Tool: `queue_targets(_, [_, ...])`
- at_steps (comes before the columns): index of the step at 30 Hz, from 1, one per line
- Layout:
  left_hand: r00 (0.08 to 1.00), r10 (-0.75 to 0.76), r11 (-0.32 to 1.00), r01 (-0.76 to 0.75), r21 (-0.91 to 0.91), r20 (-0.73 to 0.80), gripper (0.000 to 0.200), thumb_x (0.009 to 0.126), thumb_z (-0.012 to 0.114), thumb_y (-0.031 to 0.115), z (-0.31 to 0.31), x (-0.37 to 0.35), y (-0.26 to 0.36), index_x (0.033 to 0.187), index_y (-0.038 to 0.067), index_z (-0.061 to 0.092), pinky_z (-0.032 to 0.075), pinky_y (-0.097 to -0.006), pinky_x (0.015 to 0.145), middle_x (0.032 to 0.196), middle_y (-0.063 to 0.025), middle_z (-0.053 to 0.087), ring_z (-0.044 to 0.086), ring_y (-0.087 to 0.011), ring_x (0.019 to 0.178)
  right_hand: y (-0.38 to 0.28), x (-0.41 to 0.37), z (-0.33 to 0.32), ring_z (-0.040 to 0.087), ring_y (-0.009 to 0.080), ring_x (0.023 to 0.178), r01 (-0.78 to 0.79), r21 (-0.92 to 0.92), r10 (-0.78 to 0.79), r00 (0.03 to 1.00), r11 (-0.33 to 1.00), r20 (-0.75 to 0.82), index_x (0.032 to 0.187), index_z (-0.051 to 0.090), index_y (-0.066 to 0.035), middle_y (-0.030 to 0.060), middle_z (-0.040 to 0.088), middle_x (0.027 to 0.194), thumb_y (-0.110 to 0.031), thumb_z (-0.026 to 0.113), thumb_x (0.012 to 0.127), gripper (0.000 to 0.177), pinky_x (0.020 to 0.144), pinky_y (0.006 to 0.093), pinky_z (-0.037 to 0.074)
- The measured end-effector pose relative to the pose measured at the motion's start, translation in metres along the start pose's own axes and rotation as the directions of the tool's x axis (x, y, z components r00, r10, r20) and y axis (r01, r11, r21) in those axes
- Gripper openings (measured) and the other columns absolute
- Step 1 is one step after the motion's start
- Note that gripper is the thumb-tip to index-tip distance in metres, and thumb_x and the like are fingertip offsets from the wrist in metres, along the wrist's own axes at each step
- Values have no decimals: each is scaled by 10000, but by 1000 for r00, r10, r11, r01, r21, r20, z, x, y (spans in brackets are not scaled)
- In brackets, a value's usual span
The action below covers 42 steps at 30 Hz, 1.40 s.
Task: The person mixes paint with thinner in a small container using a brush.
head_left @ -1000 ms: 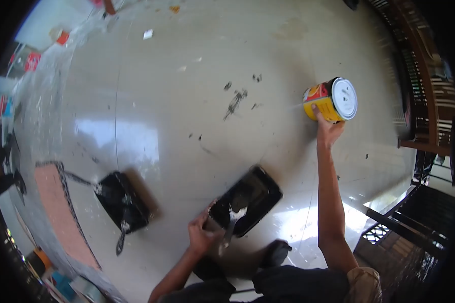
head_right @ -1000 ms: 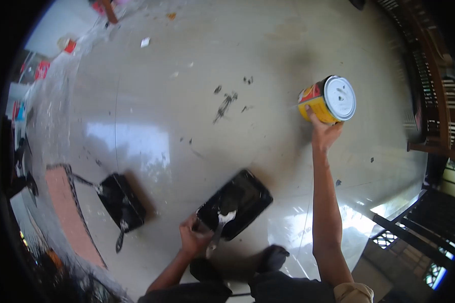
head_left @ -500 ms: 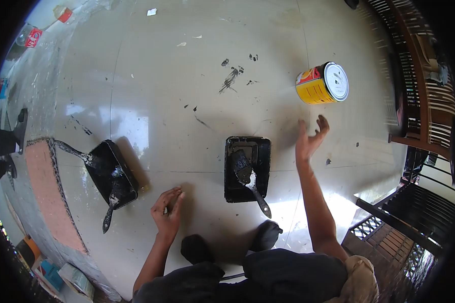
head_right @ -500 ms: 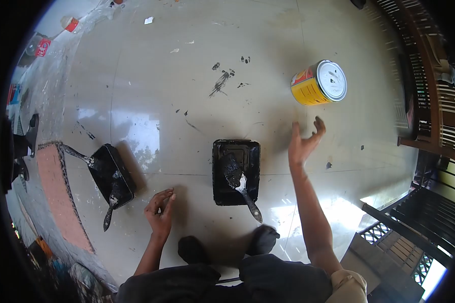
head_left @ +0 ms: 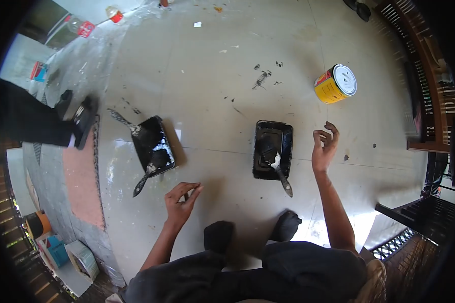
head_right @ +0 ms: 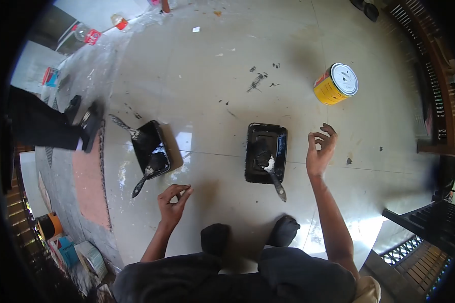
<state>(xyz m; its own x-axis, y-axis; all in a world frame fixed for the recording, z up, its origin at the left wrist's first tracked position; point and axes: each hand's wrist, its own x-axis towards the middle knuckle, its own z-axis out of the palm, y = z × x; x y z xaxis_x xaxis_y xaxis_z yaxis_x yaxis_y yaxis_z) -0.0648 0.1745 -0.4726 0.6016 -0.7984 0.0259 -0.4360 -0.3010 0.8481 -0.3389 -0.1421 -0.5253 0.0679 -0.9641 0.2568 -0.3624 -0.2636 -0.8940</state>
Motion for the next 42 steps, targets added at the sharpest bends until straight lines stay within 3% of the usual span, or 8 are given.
queue_targets(3, [987,-160,987,160,-15,-22,299,797,828,70,3,-31,-18,1062,-3,709,496,-273,662,905,-77,733,627,-130,725,-22,-5,-4,655,183,920,18,3,-18,999,1000,31,1225,482,-7,134,553,1291,7,666,884,388,733,304,520])
queue_targets(7, [865,-367,923,294,-249,-343,759,772,873,143,23,-59,-51,1392,-8,462,472,-325,894,1215,-112,609,583,-196,1090,-46,-2,-1,652,182,934,23,55,-27,998,998,64,1233,478,1,133,551,1293,3,660,891,387,765,311,523])
queue_targets(10, [751,-322,946,283,-160,-576,906,730,913,194,34,-54,-79,1437,-29,392,442,-362,966,1302,-150,515,520,-230,1176,-51,-9,0,649,179,942,-13,105,6,998,994,61,1243,476,6,133,549,1294,4,654,897,390,782,310,523])
queue_targets(14, [645,-304,836,534,128,-701,1241,580,977,427,48,-15,-97,1435,-143,281,374,-486,1056,1360,-238,432,390,-352,1279,-49,-20,-6,629,161,939,-5,137,-2,999,991,51,1262,469,2,118,556,1296,4,646,914,391,768,284,506])
queue_targets(15, [617,-310,772,608,188,-723,1444,477,907,689,52,-5,-115,1430,-174,250,299,-566,1097,1391,-266,395,345,-416,1311,-50,-18,-10,620,152,935,16,141,-21,999,990,37,1266,467,0,110,560,1296,3,644,921,388,758,271,498])
queue_targets(24, [306,-350,661,750,-2,-885,1148,467,939,601,52,62,-117,1295,-58,493,397,-602,944,1178,-183,578,512,-422,1131,-19,-30,-64,634,161,920,-59,41,62,996,997,-62,1264,461,7,106,537,1296,-16,645,925,386,780,318,499])
queue_targets(36, [811,34,879,254,404,-584,1168,442,962,556,87,148,-96,1287,-94,485,418,-545,919,1253,-220,529,487,-414,1097,1,-42,-84,634,162,910,-105,-30,103,992,994,-69,1273,457,-4,116,551,1283,-6,637,923,394,749,291,506])
queue_targets(42, [958,6,966,68,248,-287,1141,444,958,552,150,225,-34,1266,-94,499,373,-558,966,1308,-208,484,416,-413,1188,-5,-48,-98,638,167,866,-32,-154,24,998,988,-54,1259,477,0,140,571,1272,58,635,897,399,716,264,507])
